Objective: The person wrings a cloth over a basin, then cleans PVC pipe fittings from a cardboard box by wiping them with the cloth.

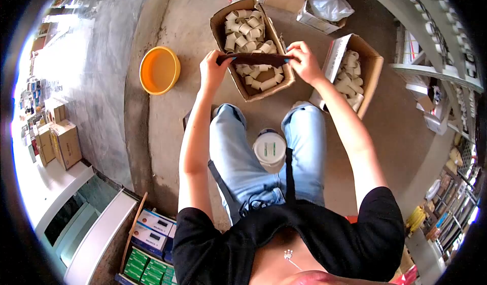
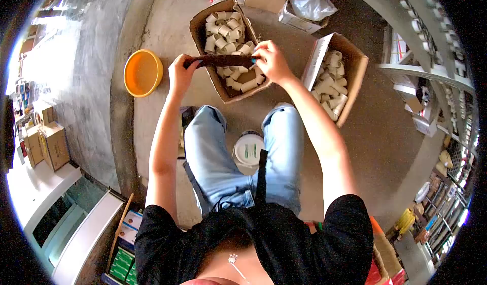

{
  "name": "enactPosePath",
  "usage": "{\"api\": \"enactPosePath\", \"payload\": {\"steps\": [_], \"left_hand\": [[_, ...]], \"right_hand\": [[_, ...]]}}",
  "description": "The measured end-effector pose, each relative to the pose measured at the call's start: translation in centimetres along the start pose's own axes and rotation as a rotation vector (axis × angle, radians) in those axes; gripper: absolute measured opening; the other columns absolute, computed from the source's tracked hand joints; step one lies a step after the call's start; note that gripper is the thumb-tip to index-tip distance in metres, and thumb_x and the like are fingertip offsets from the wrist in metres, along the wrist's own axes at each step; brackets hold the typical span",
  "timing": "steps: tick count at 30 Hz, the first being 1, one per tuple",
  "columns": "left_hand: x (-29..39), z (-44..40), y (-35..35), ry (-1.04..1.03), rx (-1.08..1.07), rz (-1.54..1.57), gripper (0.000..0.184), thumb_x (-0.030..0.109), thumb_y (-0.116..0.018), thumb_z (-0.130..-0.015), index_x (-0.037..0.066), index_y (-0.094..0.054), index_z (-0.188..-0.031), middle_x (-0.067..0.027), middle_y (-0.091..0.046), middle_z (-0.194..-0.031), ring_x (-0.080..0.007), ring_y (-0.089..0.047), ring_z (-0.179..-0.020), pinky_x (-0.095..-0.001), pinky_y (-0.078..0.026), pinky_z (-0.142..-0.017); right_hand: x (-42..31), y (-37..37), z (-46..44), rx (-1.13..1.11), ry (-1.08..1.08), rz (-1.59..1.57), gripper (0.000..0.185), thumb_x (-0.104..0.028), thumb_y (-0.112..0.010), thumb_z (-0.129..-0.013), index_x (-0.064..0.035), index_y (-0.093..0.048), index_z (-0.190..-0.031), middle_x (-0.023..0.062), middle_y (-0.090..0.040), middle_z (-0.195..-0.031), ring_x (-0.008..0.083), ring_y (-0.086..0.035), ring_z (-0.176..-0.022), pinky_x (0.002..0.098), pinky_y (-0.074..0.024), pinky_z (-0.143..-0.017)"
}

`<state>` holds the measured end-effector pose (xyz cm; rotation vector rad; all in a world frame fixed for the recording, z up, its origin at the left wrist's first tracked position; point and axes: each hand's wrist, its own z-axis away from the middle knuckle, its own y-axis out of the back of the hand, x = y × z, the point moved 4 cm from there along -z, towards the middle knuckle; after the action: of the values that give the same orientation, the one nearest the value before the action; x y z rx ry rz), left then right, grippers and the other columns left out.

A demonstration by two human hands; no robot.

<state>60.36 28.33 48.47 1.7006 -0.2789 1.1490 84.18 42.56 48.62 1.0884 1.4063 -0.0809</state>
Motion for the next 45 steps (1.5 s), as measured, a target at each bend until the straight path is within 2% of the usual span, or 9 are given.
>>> {"api": "enactPosePath", "payload": {"steps": [5,8,15,21,24,30,33,37,45], "left_hand": [[-10.2,-4.7,-8.2,0.079,-0.048,0.207,0.027,0.024,-0.069,-0.074,0.000,-0.058,-0.079,-0.0074,-0.057,-0.066,-0.0124,-0.049,-0.059,-0.0267,-0.044,-0.059],[-13.3,-5.7,-13.2,0.669,-0.290,1.329,0.039,0.033,-0.055,-0.083,0.001,-0.056,-0.105,-0.0104,-0.063,-0.093,-0.0225,-0.061,-0.082,-0.0341,-0.049,-0.075],[-17.8,-5.2,-16.8,0.025,-0.423,1.657,0.033,0.024,-0.049,-0.085,0.000,-0.053,-0.107,-0.0118,-0.058,-0.108,-0.0252,-0.056,-0.099,-0.0381,-0.044,-0.088],[-18.0,-2.6,-14.8,0.026,-0.246,1.356,0.022,0.001,-0.048,-0.083,-0.001,-0.052,-0.104,-0.0119,-0.059,-0.099,-0.0251,-0.058,-0.091,-0.0375,-0.046,-0.083],[-19.6,-1.4,-15.8,-0.153,0.076,0.671,0.020,-0.003,-0.046,-0.083,0.002,-0.051,-0.102,-0.0136,-0.061,-0.093,-0.0272,-0.059,-0.086,-0.0348,-0.046,-0.076],[-19.1,0.3,-15.0,-0.244,0.371,0.080,0.025,0.001,-0.048,-0.082,0.008,-0.046,-0.105,-0.0180,-0.060,-0.087,-0.0341,-0.058,-0.077,-0.0377,-0.044,-0.069],[-20.1,-1.0,-16.2,-0.053,0.320,0.167,0.025,0.006,-0.051,-0.081,0.007,-0.046,-0.105,-0.0181,-0.060,-0.085,-0.0315,-0.058,-0.075,-0.0364,-0.045,-0.069],[-21.6,-1.8,-19.5,0.224,0.138,0.617,0.045,0.011,-0.064,-0.074,0.002,-0.041,-0.112,-0.0142,-0.054,-0.104,-0.0208,-0.054,-0.089,-0.0319,-0.045,-0.077],[-25.6,-2.3,-20.9,0.094,-0.151,0.024,0.051,0.020,-0.075,-0.057,0.010,-0.056,-0.104,-0.0172,-0.046,-0.100,-0.0307,-0.048,-0.096,-0.0338,-0.043,-0.087]], "right_hand": [[12.4,-6.8,-0.7,-0.126,-0.469,-0.605,0.017,-0.019,-0.039,-0.091,-0.0106,-0.047,-0.103,-0.0013,-0.054,-0.084,0.0088,-0.056,-0.069,0.0213,-0.0471,-0.064],[17.4,-11.5,-2.4,-0.168,-0.481,-1.268,0.025,-0.026,-0.040,-0.090,-0.0073,-0.053,-0.100,0.0029,-0.060,-0.093,0.0141,-0.060,-0.073,0.0275,-0.0485,-0.066],[20.4,-16.5,-2.9,-0.277,-0.578,-1.479,0.040,-0.030,-0.051,-0.084,0.0032,-0.054,-0.106,0.0137,-0.059,-0.105,0.0262,-0.055,-0.101,0.0411,-0.0395,-0.092],[20.6,-17.0,0.0,-0.242,-0.370,-1.139,0.029,-0.016,-0.049,-0.086,0.0020,-0.053,-0.107,0.0105,-0.058,-0.106,0.0215,-0.055,-0.100,0.0379,-0.0393,-0.093],[22.3,-16.5,1.0,-0.064,-0.301,-0.845,0.025,-0.018,-0.046,-0.087,-0.0043,-0.049,-0.109,0.0076,-0.059,-0.101,0.0194,-0.057,-0.093,0.0404,-0.0457,-0.082],[20.6,-17.3,2.1,-0.059,-0.449,-1.050,0.019,-0.016,-0.047,-0.085,0.0007,-0.055,-0.091,0.0108,-0.061,-0.089,0.0190,-0.059,-0.078,0.0328,-0.0485,-0.070],[22.2,-17.1,1.8,-0.104,-0.587,-0.947,0.019,-0.016,-0.046,-0.086,0.0002,-0.055,-0.089,0.0100,-0.061,-0.085,0.0180,-0.058,-0.075,0.0325,-0.0472,-0.072],[23.8,-16.6,1.1,-0.018,-0.584,-0.797,0.058,-0.007,-0.050,-0.085,-0.0018,-0.022,-0.136,0.0184,-0.052,-0.114,0.0200,-0.059,-0.093,0.0342,-0.0482,-0.083],[23.7,-17.9,0.7,-0.489,-0.118,-0.167,0.045,-0.003,-0.064,-0.069,-0.0016,-0.055,-0.113,0.0075,-0.057,-0.109,0.0132,-0.053,-0.097,0.0253,-0.0404,-0.088]]}}
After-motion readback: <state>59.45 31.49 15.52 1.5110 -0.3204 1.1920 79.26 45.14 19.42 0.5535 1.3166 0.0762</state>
